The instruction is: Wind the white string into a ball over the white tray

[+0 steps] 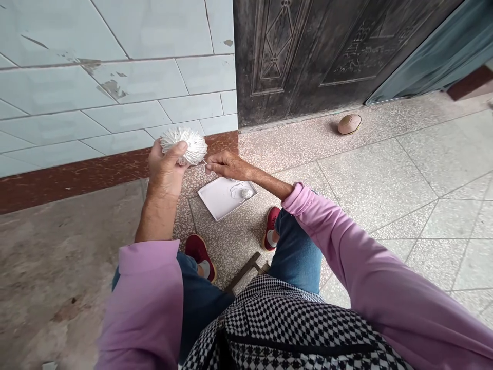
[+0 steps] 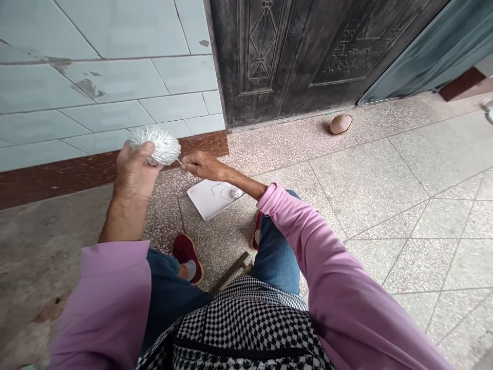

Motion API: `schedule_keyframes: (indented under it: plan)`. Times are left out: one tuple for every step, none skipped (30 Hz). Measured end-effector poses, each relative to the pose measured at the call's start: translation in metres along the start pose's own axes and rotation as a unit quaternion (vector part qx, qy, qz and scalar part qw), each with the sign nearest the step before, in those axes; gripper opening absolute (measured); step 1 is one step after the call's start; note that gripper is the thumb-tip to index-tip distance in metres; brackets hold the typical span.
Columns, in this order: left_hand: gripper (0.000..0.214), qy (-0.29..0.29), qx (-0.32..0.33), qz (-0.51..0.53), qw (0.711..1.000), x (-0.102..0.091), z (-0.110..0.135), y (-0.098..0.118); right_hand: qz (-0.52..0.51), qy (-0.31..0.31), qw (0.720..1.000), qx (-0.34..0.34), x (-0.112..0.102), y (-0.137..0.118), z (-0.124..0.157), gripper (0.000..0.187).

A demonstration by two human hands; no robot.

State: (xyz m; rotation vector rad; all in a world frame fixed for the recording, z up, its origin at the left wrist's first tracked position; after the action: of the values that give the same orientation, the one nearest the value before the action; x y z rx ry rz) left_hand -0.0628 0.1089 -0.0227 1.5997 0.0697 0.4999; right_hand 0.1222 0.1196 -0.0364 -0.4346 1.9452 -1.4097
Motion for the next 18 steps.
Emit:
schedule_keyframes:
  plan:
    - [0.112, 0.02, -0.003, -0.022, 1.0, -0.006, -0.002, -0.002, -0.005, -0.011, 1.0, -0.007, 0.004, -0.004, 0.002, 0.031]
    - [0.112, 0.04, -0.006, -0.047, 0.998, -0.011, -0.004, -0.004, -0.01, -0.017, 1.0, -0.011, 0.007, -0.007, 0.003, 0.032]
    - [0.111, 0.057, -0.006, -0.075, 0.996, -0.014, -0.004, -0.004, -0.016, -0.021, 1.0, -0.013, 0.008, -0.01, 0.004, 0.033]
    - [0.107, 0.071, -0.002, -0.105, 0.992, -0.016, -0.003, -0.002, -0.022, -0.025, 0.999, -0.014, 0.009, -0.012, 0.005, 0.034]
    - [0.101, 0.082, 0.006, -0.139, 0.987, -0.015, -0.002, 0.001, -0.028, -0.028, 0.999, -0.013, 0.009, -0.014, 0.005, 0.034]
    - [0.095, 0.088, 0.016, -0.174, 0.981, -0.014, 0.0, 0.006, -0.036, -0.03, 0.999, -0.01, 0.008, -0.015, 0.005, 0.035]
    - [0.09, 0.089, 0.027, -0.209, 0.973, -0.011, 0.002, 0.01, -0.044, -0.028, 0.999, -0.005, 0.006, -0.016, 0.004, 0.036]
    - [0.086, 0.088, 0.036, -0.241, 0.966, -0.008, 0.005, 0.015, -0.051, -0.021, 0.998, 0.001, 0.003, -0.017, 0.004, 0.036]
    - [0.083, 0.082, 0.041, -0.268, 0.959, -0.006, 0.007, 0.018, -0.056, -0.011, 0.998, 0.006, -0.002, -0.017, 0.003, 0.038]
    - [0.081, 0.072, 0.041, -0.287, 0.954, -0.003, 0.009, 0.02, -0.06, 0.003, 0.998, 0.008, -0.008, -0.017, 0.002, 0.04]
    - [0.08, 0.06, 0.036, -0.298, 0.952, -0.001, 0.011, 0.02, -0.062, 0.019, 0.998, 0.007, -0.015, -0.017, 0.001, 0.043]
    - [0.078, 0.046, 0.027, -0.299, 0.953, 0.0, 0.013, 0.019, -0.062, 0.035, 0.997, 0.002, -0.022, -0.017, -0.001, 0.046]
    - [0.076, 0.028, 0.016, -0.295, 0.955, 0.002, 0.014, 0.016, -0.062, 0.051, 0.997, -0.005, -0.029, -0.016, -0.002, 0.049]
    - [0.075, 0.007, 0.005, -0.287, 0.958, 0.003, 0.015, 0.013, -0.061, 0.065, 0.996, -0.014, -0.036, -0.016, -0.002, 0.051]
    - [0.075, -0.016, -0.005, -0.281, 0.96, 0.005, 0.017, 0.008, -0.061, 0.078, 0.995, -0.021, -0.042, -0.016, -0.003, 0.051]
    - [0.075, -0.037, -0.013, -0.276, 0.96, 0.006, 0.018, 0.004, -0.06, 0.087, 0.994, -0.028, -0.047, -0.016, -0.002, 0.05]
    - [0.075, -0.059, -0.015, -0.271, 0.961, 0.007, 0.018, -0.001, -0.057, 0.091, 0.994, -0.032, -0.05, -0.017, -0.002, 0.048]
    - [0.074, -0.083, -0.01, -0.262, 0.962, 0.01, 0.019, -0.003, -0.054, 0.095, 0.993, -0.034, -0.053, -0.018, -0.001, 0.046]
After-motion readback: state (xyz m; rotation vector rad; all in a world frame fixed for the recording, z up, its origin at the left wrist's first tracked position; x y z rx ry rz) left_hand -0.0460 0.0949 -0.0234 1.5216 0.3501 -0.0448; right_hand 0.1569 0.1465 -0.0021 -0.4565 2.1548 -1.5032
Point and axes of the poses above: each hand's wrist, its own z-axis away from the middle knuckle, its own x-axis out of the palm, y = z × x, the point moved 9 cm from there along -z, towards the middle knuckle, and after that the axes turned 6 degrees about y, right-handed, at the moved point
